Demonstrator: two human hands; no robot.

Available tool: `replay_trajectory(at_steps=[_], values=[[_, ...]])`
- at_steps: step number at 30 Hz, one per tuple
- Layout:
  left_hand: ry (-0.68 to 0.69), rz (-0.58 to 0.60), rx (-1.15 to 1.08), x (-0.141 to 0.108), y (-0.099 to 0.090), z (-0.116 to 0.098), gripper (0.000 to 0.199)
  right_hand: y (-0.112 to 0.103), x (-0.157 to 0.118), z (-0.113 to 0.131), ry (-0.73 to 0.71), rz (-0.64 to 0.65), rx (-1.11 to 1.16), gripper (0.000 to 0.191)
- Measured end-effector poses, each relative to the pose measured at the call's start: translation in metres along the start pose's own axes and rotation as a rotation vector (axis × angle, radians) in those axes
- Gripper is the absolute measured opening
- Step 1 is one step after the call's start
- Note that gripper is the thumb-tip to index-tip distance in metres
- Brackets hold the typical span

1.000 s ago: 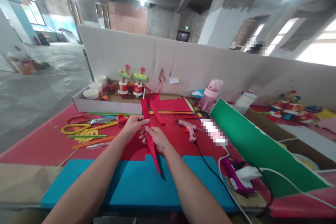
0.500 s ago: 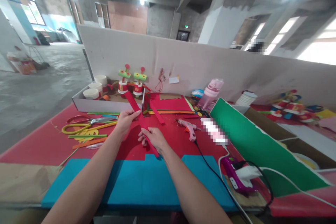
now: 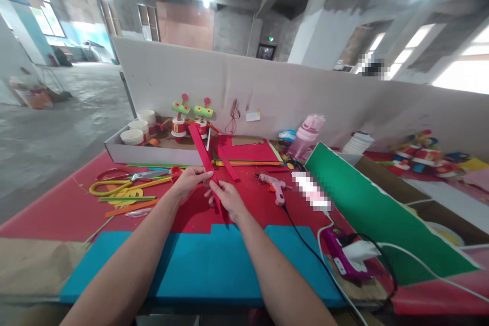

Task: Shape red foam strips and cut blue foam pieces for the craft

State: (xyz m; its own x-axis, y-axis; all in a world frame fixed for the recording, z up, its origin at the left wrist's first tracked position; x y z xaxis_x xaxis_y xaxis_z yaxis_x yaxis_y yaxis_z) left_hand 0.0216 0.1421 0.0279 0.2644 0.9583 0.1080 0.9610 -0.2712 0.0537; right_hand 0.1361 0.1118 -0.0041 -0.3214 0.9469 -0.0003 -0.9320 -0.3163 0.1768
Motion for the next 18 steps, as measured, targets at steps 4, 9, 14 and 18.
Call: replay_trajectory(at_steps=[4, 9, 14, 18], values=[[-0.048, 0.065, -0.109, -0.002, 0.005, 0.003, 0.033, 0.006, -0.006, 0.002, 0.078, 0.096, 0.130, 0.041], [-0.058, 0.049, -0.132, -0.004, 0.009, -0.001, 0.037, 0.006, -0.005, 0.002, 0.062, 0.079, 0.071, 0.042], [-0.033, 0.062, -0.072, -0.003, 0.009, -0.002, 0.034, 0.000, -0.001, 0.000, 0.009, -0.015, -0.053, 0.044], [0.001, 0.038, 0.038, 0.000, 0.008, 0.001, 0.033, -0.006, 0.003, -0.005, -0.019, -0.077, -0.133, 0.043]])
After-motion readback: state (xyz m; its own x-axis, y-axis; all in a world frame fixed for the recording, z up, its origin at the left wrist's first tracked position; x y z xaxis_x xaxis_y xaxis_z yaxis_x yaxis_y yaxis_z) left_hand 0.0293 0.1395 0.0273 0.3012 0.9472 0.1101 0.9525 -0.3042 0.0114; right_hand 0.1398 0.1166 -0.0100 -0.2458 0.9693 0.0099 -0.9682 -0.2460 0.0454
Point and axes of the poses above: each hand's wrist, its own x-axis towards the middle knuckle, its own y-axis out of the palm, z = x × y, the point moved 6 cm from there along x, towards the middle knuckle
